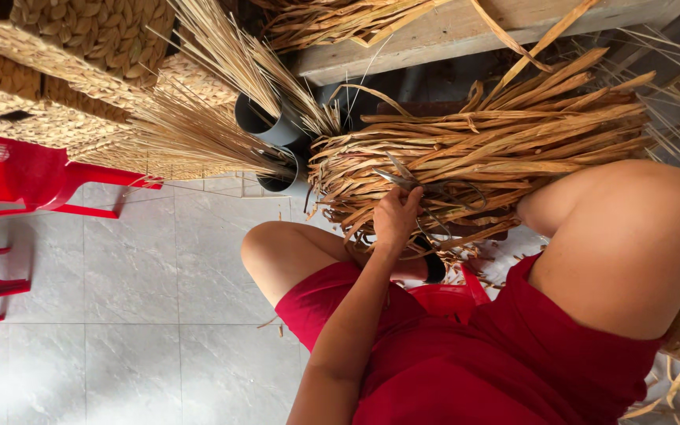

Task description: The person sits on the floor trimming dried palm leaves with scissors, cutting strips off bundles of leaves and setting trimmed pieces aside while working through the pile.

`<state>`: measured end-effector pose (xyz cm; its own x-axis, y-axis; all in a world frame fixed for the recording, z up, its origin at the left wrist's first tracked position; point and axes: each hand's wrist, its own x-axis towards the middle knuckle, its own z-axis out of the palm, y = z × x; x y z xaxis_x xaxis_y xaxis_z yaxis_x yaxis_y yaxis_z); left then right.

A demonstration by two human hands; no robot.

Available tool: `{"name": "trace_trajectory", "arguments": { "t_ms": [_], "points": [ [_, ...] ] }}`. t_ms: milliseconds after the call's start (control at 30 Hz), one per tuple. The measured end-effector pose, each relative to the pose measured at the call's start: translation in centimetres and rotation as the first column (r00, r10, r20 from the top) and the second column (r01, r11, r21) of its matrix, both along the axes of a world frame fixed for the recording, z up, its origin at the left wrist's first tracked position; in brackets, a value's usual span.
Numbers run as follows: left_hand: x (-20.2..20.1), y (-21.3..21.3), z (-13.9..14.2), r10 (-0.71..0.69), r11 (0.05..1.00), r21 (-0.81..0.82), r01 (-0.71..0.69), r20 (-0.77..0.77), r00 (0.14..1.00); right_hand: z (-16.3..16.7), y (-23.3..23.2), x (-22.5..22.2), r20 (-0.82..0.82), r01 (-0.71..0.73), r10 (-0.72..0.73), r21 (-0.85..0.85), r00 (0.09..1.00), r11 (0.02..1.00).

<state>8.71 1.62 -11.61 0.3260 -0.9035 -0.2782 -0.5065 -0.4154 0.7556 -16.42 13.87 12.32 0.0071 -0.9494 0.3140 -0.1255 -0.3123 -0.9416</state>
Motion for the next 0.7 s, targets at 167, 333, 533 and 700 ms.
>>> {"name": "trace_trajectory", "arguments": {
  "t_ms": [167,333,533,700],
  "points": [
    [0.2,-0.1,-0.6,0.069,0.997,0.052,-0.06,-0.194,0.979,-0.9,-0.9,0.4,-0.039,0.001,0.002,0.067,0.999,0.998],
    [0.7,1.0,-0.8,-0.005,0.978,-0.187,-0.094,-0.473,0.881,-5.2,-4.1,2.9,-0.175,-0.056,0.093,0.205,0.98,0.977],
    [1.6,3.4,3.8,-0.169,0.962,-0.274,0.005,-0.58,0.797,-11.7,-6.2,7.9,-0.537,-0.166,0.152,0.023,0.83,0.986],
    [-0.1,3.2,7.7,-0.164,0.972,-0.231,0.033,-0.576,0.801,-13.2,-6.5,7.2,-0.523,-0.105,0.091,0.002,0.847,0.994]
  ]
}}
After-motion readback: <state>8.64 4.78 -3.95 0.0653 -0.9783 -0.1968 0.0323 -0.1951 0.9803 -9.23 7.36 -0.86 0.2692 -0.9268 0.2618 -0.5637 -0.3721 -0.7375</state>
